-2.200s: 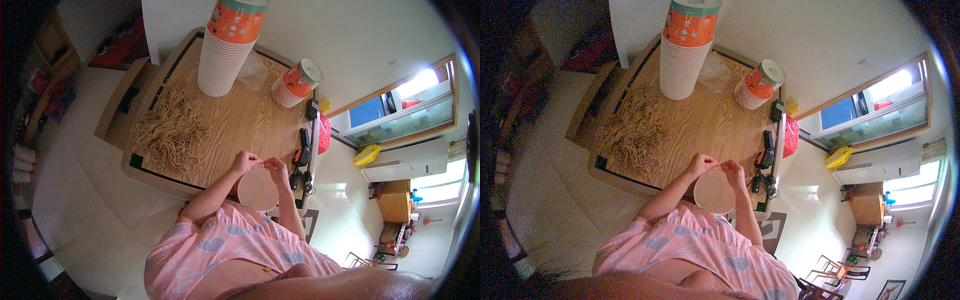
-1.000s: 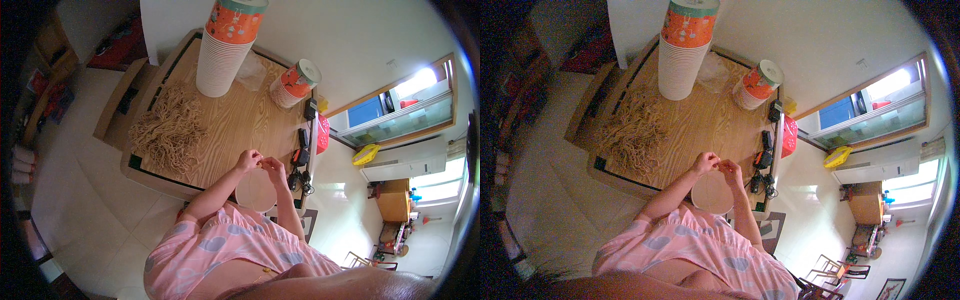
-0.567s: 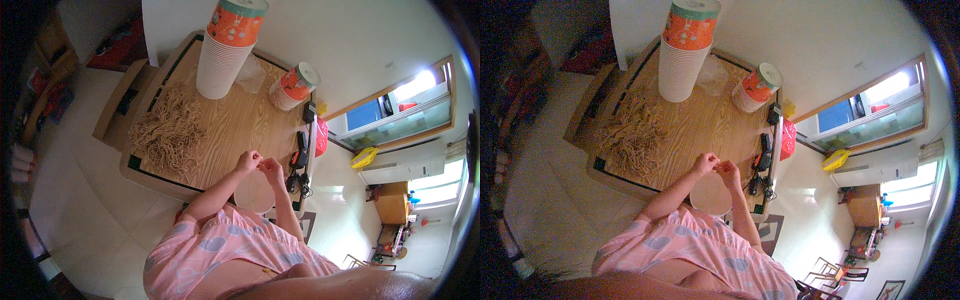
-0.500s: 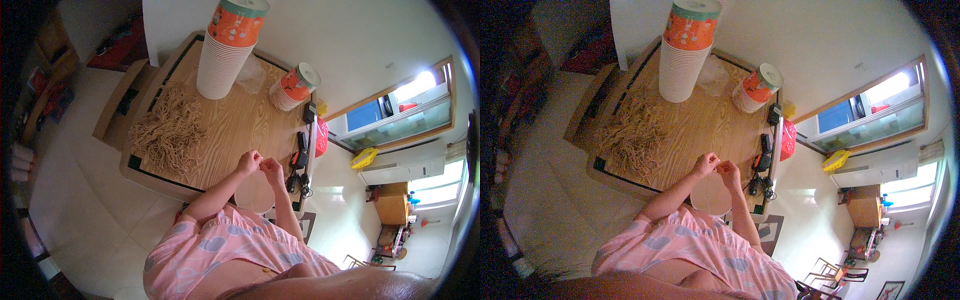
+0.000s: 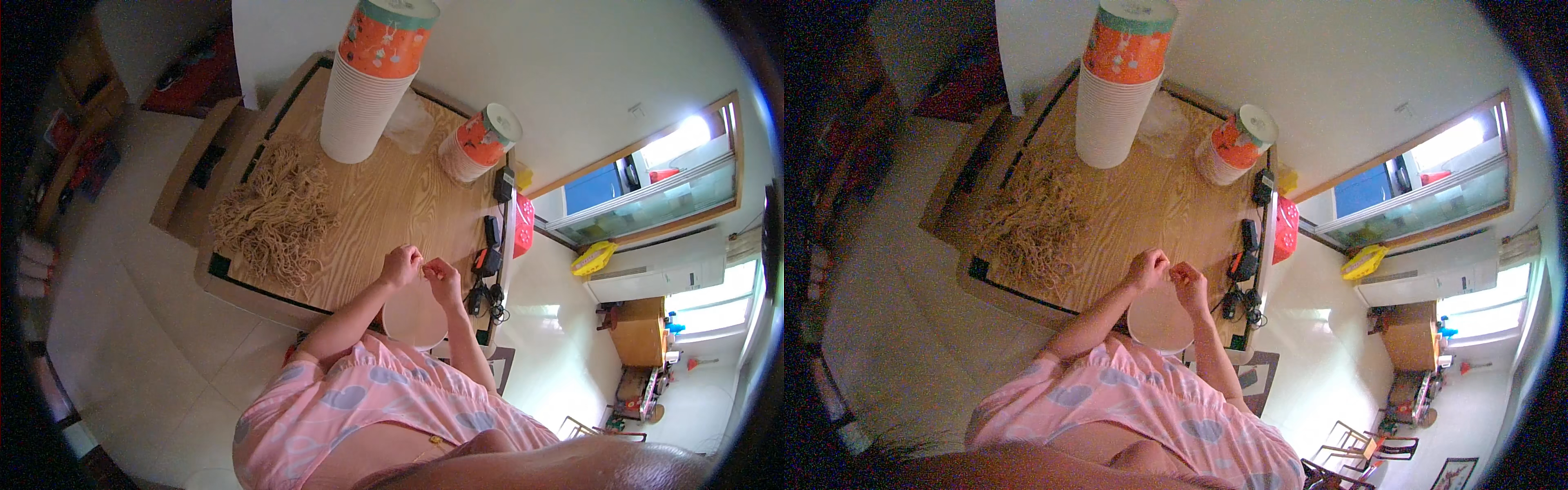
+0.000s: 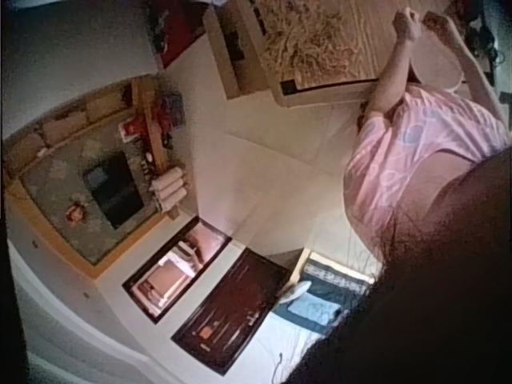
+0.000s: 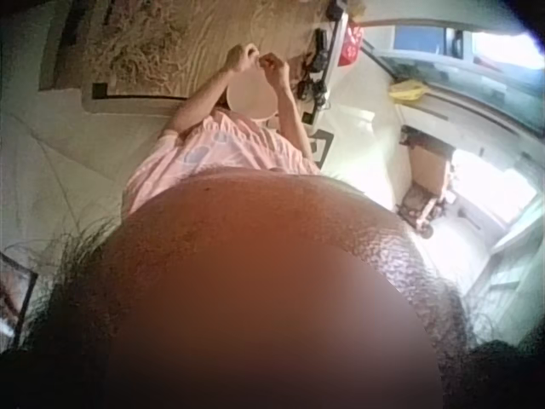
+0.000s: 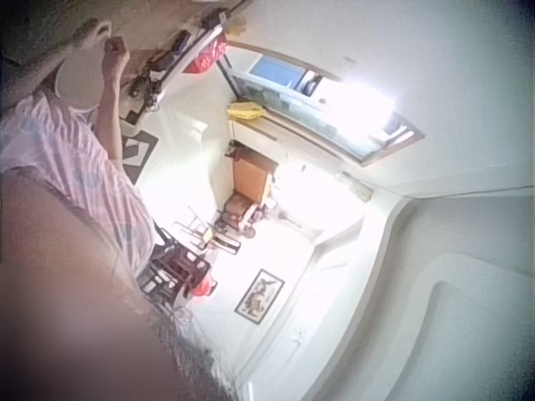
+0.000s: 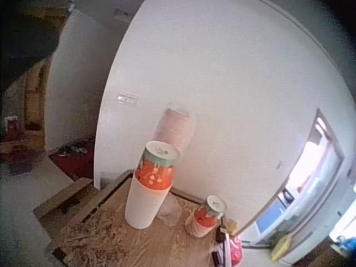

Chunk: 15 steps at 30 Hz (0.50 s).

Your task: Packing shredded material into paper cups and stacking them.

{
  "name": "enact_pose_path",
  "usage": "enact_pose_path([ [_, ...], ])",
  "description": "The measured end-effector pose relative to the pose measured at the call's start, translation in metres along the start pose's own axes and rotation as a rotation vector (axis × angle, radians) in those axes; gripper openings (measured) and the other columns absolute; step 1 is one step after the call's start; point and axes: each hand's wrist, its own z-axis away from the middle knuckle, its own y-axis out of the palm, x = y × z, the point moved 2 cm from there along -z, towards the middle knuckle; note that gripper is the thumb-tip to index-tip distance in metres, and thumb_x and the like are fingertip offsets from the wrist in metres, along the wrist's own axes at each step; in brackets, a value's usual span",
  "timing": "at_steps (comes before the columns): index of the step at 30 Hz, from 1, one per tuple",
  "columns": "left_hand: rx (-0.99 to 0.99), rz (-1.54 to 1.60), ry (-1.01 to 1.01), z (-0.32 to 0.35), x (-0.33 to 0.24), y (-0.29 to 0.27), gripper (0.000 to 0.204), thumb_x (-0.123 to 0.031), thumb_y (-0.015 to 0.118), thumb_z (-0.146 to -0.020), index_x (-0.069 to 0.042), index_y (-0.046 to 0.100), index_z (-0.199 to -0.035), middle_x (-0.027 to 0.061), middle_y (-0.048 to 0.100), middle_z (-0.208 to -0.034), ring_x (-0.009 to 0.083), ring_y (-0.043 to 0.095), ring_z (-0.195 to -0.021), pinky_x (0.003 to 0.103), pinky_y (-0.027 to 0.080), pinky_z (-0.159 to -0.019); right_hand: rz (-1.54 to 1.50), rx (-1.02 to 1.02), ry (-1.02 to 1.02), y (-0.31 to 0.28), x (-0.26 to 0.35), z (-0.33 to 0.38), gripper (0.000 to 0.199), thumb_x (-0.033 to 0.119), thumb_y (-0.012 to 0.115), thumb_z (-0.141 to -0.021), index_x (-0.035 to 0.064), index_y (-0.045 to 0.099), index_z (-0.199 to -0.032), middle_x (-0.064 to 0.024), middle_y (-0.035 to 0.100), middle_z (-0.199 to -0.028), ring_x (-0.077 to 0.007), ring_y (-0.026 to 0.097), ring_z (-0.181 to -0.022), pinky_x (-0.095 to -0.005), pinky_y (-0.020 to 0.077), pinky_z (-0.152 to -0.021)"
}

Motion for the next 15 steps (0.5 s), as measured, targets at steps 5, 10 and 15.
enact_pose_path([
  [5, 0.130, 0.104, -0.243, -0.004, 0.007, 0.003, 0.015, -0.017, 0.061, -0.075, -0.003, 0.057, -0.072, 0.0083, 0.060, -0.067, 0.0177, 0.057, -0.058, 0.031, 0.044, -0.054, -0.083, -0.024, 0.041, -0.005, -0.008, -0.002, 0.002, 0.003, 0.056, -0.077, 0.0015, 0.057, -0.078, -0.0005, 0.056, -0.066, -0.0072, 0.052, -0.063, -0.0212, 0.0424, -0.058],
  [10, 0.163, 0.163, -0.316, 0.001, 0.012, 0.007, 0.018, -0.022, 0.063, -0.074, -0.004, 0.061, -0.074, 0.0077, 0.062, -0.069, 0.0174, 0.059, -0.062, 0.031, 0.046, -0.058, -0.084, -0.022, 0.058, -0.007, -0.001, -0.004, 0.005, 0.004, 0.057, -0.078, -0.0001, 0.056, -0.077, -0.0015, 0.057, -0.069, -0.0074, 0.052, -0.064, -0.0214, 0.0432, -0.060],
  [15, 0.165, 0.178, -0.226, -0.001, 0.010, 0.003, 0.015, -0.017, 0.063, -0.073, -0.003, 0.061, -0.071, 0.0047, 0.061, -0.063, 0.0121, 0.057, -0.057, 0.027, 0.045, -0.055, -0.249, 0.011, 0.110, -0.004, 0.000, -0.005, 0.008, 0.007, 0.056, -0.081, -0.0008, 0.058, -0.082, -0.0013, 0.058, -0.073, -0.0075, 0.052, -0.069, -0.0211, 0.0421, -0.062],
])
